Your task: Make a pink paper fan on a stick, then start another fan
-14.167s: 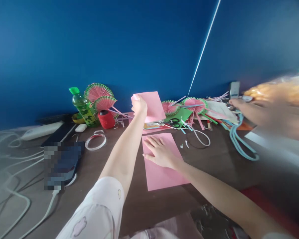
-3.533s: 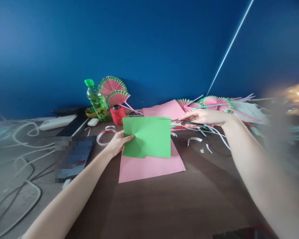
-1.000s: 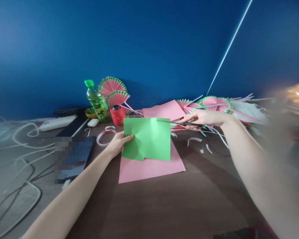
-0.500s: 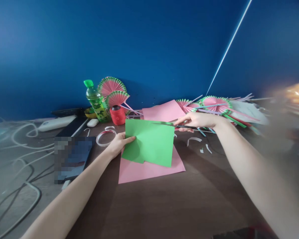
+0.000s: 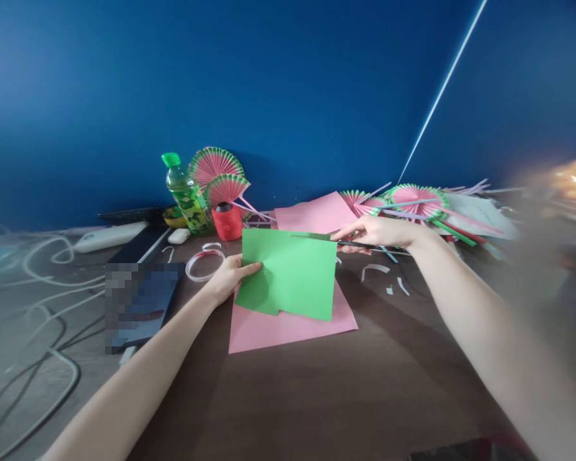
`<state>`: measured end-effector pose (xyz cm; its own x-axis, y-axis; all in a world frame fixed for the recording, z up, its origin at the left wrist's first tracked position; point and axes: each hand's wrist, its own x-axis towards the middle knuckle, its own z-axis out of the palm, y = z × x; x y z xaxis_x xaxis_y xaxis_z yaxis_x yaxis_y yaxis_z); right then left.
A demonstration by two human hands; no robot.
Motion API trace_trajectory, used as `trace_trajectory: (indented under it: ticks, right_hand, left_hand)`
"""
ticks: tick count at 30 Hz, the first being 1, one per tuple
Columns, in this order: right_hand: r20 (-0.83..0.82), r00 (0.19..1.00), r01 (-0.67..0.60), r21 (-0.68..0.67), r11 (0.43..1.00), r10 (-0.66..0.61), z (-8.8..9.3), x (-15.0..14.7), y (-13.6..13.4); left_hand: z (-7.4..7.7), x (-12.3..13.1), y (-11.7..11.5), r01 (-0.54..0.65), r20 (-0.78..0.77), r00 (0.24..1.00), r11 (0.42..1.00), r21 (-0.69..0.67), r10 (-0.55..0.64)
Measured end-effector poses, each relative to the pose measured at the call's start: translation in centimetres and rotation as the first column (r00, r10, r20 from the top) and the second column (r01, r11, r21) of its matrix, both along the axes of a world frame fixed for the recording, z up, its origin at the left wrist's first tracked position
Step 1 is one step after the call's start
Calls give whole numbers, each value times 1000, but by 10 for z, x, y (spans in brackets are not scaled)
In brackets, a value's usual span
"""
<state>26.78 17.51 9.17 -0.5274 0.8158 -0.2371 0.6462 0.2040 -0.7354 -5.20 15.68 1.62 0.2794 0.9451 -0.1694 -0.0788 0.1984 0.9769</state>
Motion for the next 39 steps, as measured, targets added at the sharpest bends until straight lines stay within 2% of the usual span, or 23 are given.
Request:
trace_trajectory:
  ticks: [12, 19, 31, 39]
  right_hand:
    - [-7, 1000, 6, 4, 1000, -6, -4, 3, 3]
    - [28, 999, -40, 30, 999, 39, 3, -4, -4]
    - [-30, 999, -47, -32, 998, 46, 9, -9, -10]
    - [-37, 999, -18, -46, 999, 16, -1, -12, -5]
  left_hand:
    - [0, 0, 0, 7, -1, 1000, 1000, -3, -7]
    - [1, 0, -1, 20, 6, 1000, 1000, -3, -20]
    - [-1, 0, 0, 18, -26, 1000, 1000, 18, -17]
    - [-1, 1, 0, 24, -53, 998, 1000, 10, -23]
